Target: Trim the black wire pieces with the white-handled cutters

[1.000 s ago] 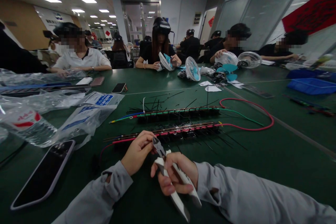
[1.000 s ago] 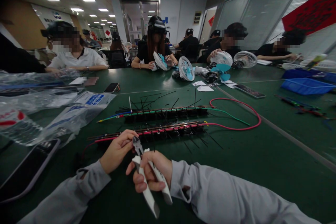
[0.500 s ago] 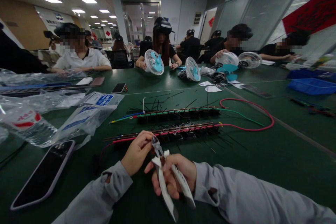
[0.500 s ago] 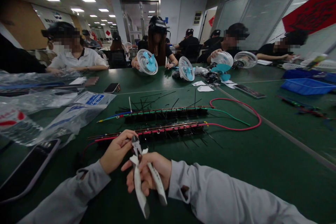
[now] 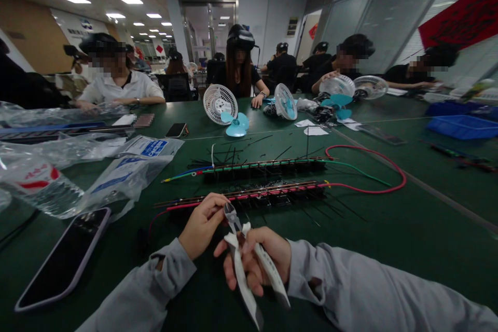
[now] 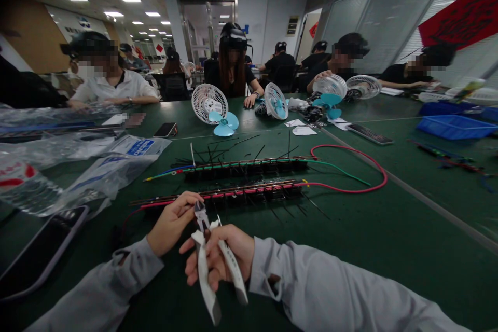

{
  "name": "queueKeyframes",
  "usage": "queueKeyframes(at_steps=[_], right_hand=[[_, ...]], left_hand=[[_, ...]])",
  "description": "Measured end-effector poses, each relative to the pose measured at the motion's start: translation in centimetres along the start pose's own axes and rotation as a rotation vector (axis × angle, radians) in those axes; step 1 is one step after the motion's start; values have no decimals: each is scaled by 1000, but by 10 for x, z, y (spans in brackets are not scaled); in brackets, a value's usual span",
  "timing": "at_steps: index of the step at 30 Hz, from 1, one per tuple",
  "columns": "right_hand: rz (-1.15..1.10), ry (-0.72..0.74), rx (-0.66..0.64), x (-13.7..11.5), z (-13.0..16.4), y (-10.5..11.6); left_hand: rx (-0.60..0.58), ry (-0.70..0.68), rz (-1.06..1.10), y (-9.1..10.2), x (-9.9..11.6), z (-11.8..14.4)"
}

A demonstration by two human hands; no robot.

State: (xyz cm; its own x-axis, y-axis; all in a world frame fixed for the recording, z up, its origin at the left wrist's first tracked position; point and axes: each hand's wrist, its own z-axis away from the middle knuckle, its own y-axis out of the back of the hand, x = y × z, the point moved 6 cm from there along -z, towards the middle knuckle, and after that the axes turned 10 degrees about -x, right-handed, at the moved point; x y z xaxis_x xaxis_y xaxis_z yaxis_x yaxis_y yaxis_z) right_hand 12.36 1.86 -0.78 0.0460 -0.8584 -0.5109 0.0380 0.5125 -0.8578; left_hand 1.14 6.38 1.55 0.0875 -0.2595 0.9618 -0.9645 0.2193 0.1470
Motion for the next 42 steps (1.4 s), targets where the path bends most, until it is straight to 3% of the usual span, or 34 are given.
queueKeyframes(at_steps=[19, 24, 37, 42], right_hand=[[-47, -61, 25, 1, 6, -6], [-23, -4, 27, -1, 3, -2], [-38, -22, -37, 1, 0, -1], [-47, -35, -6, 2, 0, -1]], left_hand=[[4, 0, 64, -1, 0, 1], [-4, 11, 94, -2, -1, 1], [18, -3, 36, -1, 1, 0], [35, -4, 14, 0, 2, 0]])
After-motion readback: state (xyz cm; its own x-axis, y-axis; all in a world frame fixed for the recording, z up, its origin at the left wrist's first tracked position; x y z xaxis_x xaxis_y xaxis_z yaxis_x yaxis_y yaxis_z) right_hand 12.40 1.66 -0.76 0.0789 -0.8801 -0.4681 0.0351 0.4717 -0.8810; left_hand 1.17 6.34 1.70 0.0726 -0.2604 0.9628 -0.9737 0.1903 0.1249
